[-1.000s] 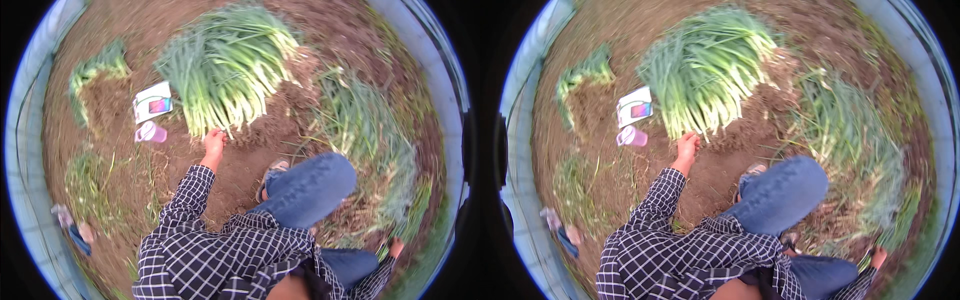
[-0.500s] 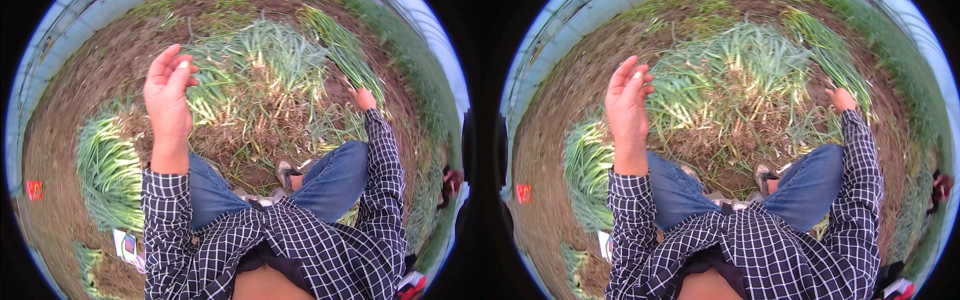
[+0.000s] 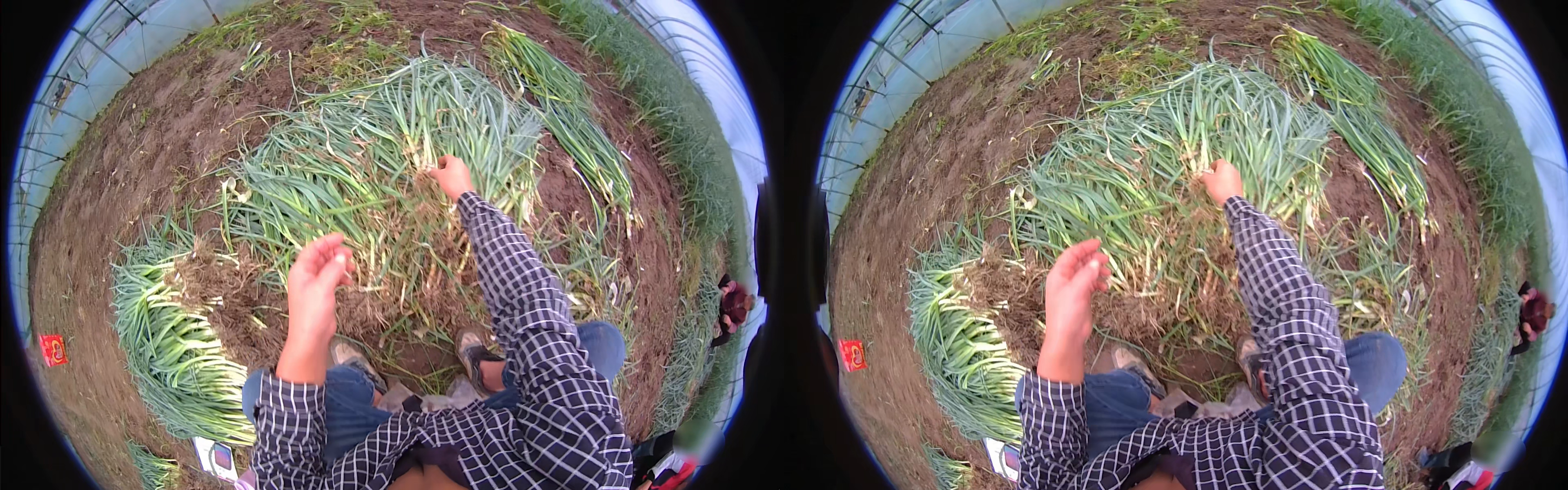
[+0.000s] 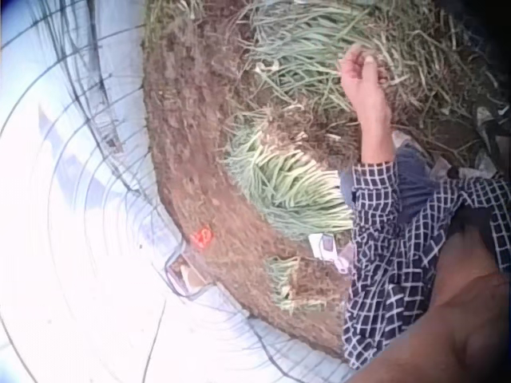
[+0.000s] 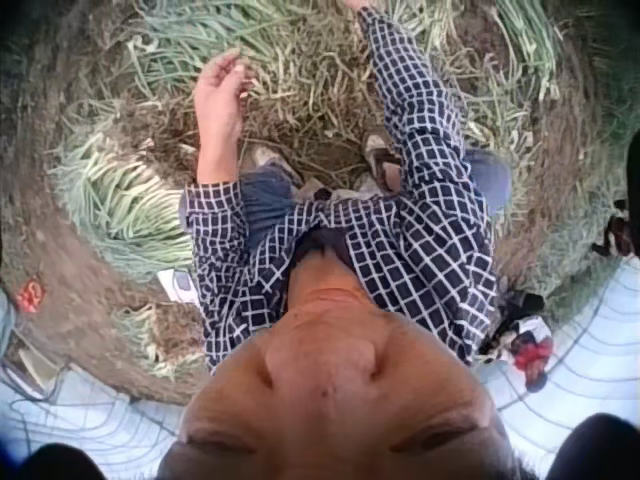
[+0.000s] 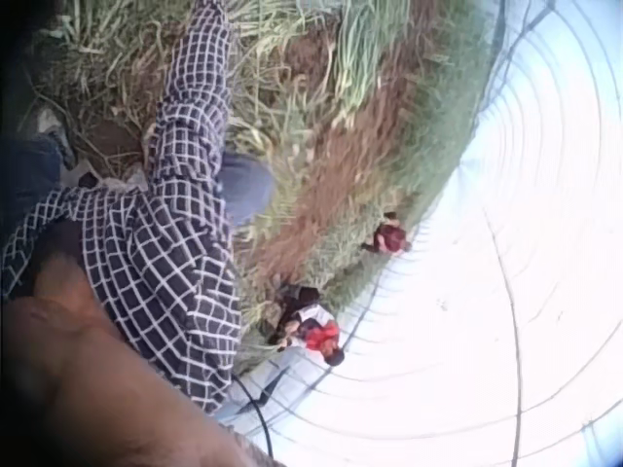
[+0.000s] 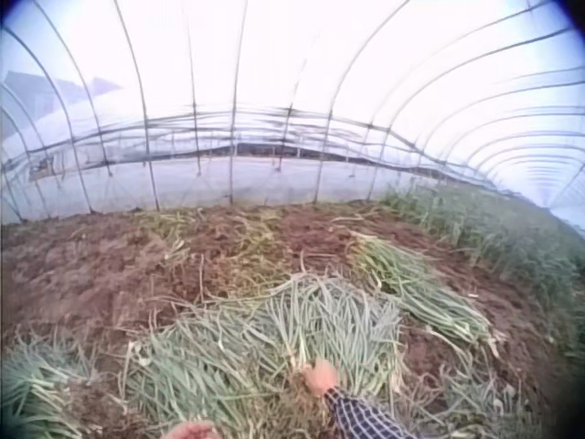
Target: The person sits on the ground inside a greenhouse and sorts harvested green onions by hand. They gather individual stalks into a bundle, trim the roots, and place the cleaned bunches aside.
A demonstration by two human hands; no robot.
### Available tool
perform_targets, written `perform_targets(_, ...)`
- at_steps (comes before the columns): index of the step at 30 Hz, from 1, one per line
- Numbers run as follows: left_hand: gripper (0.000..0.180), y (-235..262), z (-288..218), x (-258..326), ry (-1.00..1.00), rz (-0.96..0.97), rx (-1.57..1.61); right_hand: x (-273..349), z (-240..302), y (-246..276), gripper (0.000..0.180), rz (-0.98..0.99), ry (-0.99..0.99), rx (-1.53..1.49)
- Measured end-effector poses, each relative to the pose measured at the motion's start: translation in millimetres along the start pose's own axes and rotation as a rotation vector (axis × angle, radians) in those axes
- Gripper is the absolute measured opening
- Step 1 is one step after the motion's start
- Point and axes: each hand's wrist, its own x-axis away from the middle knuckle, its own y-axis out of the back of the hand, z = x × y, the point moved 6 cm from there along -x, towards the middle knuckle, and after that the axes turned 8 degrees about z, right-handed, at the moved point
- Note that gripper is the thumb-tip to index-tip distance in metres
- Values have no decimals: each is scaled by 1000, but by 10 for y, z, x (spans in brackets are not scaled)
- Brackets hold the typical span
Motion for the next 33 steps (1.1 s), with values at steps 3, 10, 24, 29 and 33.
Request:
perform_targets(3, 27, 79, 4, -1, -22, 1, 9, -324, -160, -539, 60, -5, -238, 113)
perform_targets(10, 25, 120, 114, -289, 69, 94, 86, -445, -382, -107, 24, -69, -163, -935)
perform_targets(24, 24, -41, -134, -291, -149, 123, 98, 1194, 7, 122, 16, -188, 143, -629)
perform_targets(29, 27, 105, 13, -312, -37, 39, 141, 1431, -227, -444, 20, -106, -3, -649)
perform_targets(33, 26, 141, 445, -471, 104, 31, 185, 1623, -84, -512, 16, -178, 62, -773)
